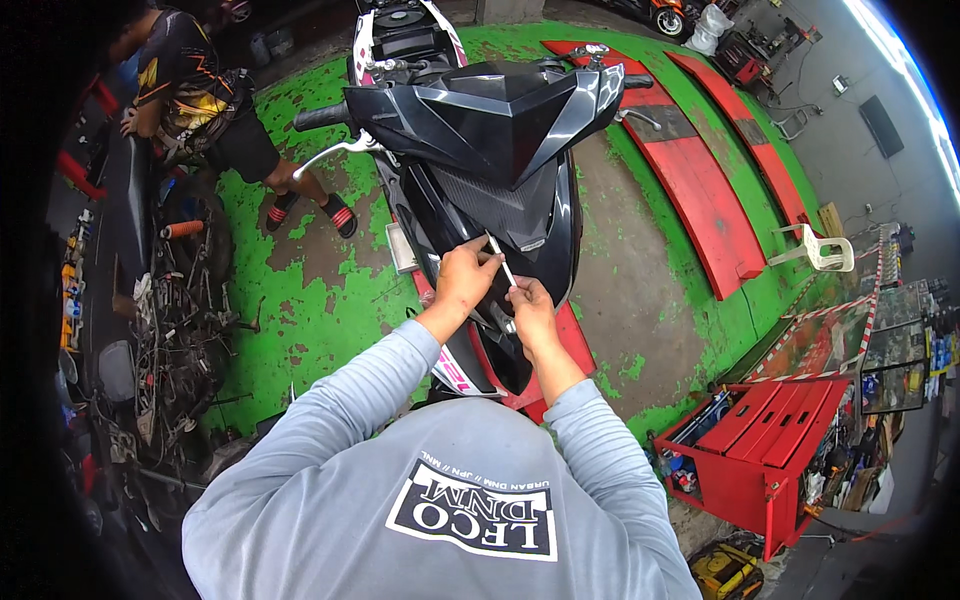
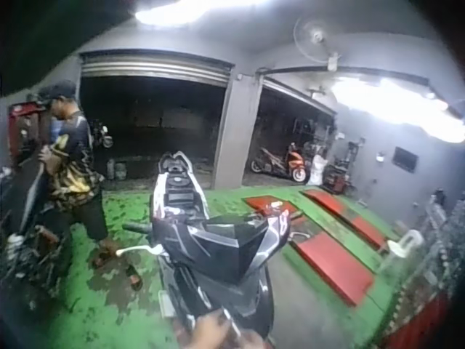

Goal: The person cleans the internal components of a scooter's front fairing with a cloth, then installs the fairing onto the scooter's frame. They secure the fairing using a socket wrench and tighten the bolts while another person assists by holding the scooter seat.

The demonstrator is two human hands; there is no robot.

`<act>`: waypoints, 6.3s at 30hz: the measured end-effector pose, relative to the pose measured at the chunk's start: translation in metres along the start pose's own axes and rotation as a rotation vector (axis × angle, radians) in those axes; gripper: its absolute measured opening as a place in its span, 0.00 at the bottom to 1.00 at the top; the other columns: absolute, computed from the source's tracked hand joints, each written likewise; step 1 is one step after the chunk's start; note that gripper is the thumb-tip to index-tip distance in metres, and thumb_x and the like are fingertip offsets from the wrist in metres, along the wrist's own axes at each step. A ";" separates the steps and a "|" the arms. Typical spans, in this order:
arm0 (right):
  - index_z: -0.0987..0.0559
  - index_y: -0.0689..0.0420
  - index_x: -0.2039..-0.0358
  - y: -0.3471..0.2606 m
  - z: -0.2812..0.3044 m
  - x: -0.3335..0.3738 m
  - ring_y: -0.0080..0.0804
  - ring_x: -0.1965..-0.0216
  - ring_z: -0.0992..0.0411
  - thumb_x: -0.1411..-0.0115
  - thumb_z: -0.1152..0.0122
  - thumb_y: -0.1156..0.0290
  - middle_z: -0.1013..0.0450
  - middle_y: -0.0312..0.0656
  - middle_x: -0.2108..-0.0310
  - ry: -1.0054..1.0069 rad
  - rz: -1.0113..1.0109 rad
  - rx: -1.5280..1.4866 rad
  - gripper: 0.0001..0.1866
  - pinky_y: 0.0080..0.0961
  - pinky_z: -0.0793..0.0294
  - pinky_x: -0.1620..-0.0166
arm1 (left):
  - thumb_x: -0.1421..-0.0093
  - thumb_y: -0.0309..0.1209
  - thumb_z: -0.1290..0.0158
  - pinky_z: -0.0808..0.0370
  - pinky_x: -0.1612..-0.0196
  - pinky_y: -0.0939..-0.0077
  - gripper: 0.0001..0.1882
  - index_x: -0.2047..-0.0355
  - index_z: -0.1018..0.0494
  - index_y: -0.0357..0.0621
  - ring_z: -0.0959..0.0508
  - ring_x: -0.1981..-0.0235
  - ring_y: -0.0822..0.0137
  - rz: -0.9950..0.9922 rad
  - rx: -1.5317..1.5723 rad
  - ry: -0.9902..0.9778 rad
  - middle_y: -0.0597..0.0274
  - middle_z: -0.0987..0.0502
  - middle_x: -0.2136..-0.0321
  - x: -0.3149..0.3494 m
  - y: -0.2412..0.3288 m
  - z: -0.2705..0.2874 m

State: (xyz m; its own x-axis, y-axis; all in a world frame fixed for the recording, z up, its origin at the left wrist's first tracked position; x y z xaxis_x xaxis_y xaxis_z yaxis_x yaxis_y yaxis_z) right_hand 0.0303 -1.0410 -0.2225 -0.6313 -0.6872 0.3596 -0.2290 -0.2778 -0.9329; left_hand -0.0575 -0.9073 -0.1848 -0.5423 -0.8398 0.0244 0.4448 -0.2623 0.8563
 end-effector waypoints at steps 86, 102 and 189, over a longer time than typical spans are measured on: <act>0.29 0.56 0.45 0.037 0.013 0.015 0.23 0.80 0.33 0.24 0.57 0.56 0.22 0.43 0.65 0.023 -0.232 -0.608 0.19 0.28 0.28 0.71 | 0.39 0.23 0.42 0.19 0.61 0.67 0.50 0.24 0.61 0.51 0.15 0.69 0.56 0.152 0.447 -0.166 0.49 0.17 0.70 0.021 -0.018 -0.033; 0.39 0.47 0.87 0.020 -0.014 0.036 0.27 0.86 0.44 0.30 0.58 0.37 0.45 0.28 0.89 -0.327 -0.550 -0.909 0.34 0.26 0.45 0.79 | 0.34 0.20 0.46 0.17 0.63 0.68 0.52 0.24 0.71 0.58 0.16 0.68 0.62 0.240 0.912 -0.290 0.51 0.19 0.65 0.018 -0.033 -0.052; 0.23 0.61 0.55 0.003 0.002 0.039 0.38 0.69 0.21 0.29 0.49 0.48 0.21 0.45 0.72 0.395 0.316 0.692 0.25 0.39 0.25 0.65 | 0.42 0.23 0.37 0.20 0.71 0.73 0.43 0.32 0.49 0.42 0.17 0.78 0.66 0.238 0.502 -0.020 0.56 0.17 0.76 0.001 -0.013 -0.032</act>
State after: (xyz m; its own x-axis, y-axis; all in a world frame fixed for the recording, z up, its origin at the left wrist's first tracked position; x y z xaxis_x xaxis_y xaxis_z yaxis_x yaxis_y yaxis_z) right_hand 0.0070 -1.0700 -0.2111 -0.8304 -0.5531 -0.0675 0.4238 -0.5483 -0.7209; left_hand -0.0411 -0.9193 -0.2125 -0.4837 -0.8380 0.2525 0.1651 0.1959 0.9666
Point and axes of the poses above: each hand's wrist, its own x-axis away from the middle knuckle, its own z-axis out of the back of the hand, y = z × x, the point moved 3 cm from there along -x, towards the middle knuckle
